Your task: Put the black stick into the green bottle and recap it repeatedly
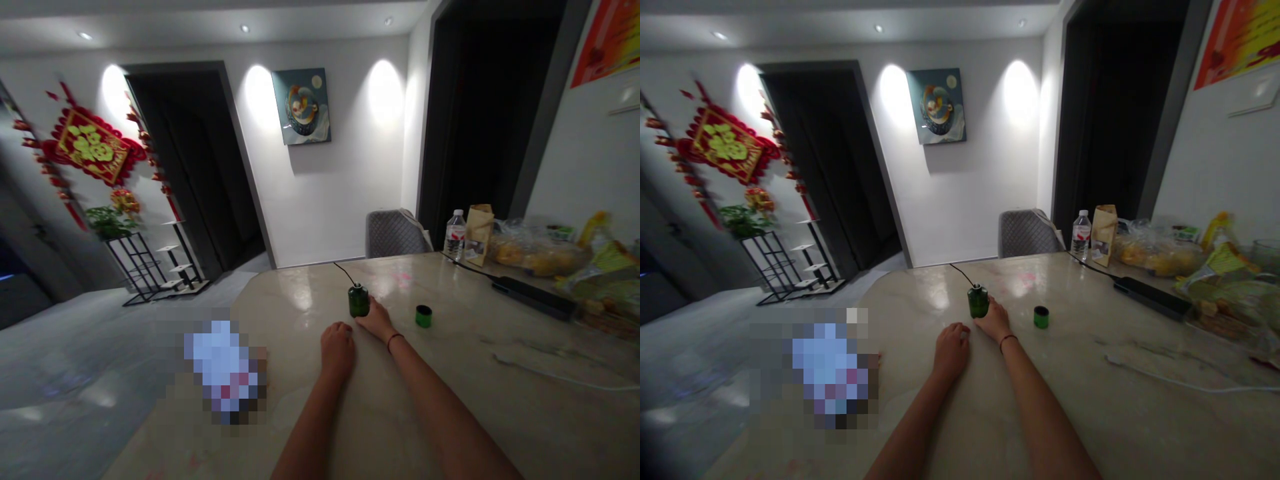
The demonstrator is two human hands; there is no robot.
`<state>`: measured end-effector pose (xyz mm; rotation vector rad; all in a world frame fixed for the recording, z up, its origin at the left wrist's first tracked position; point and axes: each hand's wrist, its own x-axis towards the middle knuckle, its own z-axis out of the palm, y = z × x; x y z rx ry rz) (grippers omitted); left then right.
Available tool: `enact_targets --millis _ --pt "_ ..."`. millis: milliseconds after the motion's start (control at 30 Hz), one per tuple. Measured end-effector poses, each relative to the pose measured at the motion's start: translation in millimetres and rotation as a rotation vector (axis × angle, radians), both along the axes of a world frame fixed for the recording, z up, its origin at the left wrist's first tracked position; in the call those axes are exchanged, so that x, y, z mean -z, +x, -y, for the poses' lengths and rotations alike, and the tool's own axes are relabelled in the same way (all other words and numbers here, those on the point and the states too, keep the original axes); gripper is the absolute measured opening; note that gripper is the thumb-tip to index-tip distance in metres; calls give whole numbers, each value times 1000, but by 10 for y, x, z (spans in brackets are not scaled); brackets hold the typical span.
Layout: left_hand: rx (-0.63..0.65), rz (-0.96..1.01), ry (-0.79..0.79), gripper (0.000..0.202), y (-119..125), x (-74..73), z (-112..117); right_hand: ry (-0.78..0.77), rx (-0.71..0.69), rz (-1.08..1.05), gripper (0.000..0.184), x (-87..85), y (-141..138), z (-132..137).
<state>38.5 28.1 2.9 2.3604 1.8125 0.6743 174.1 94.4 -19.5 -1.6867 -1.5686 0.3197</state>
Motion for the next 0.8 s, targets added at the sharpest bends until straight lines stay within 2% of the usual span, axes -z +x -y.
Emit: enact_targets --millis 233,500,600,800 --pt "9 14 33 29 -7 26 -9 30 16 -8 66 13 -1 -13" --pt "2 19 29 30 -2 48 -27 8 32 -11 52 9 5 -4" --pt "8 24 34 30 -5 39 -20 16 47 9 54 -1 -1 1" --pt "5 23 19 30 -6 10 -10 3 -18 -57 50 -23 0 27"
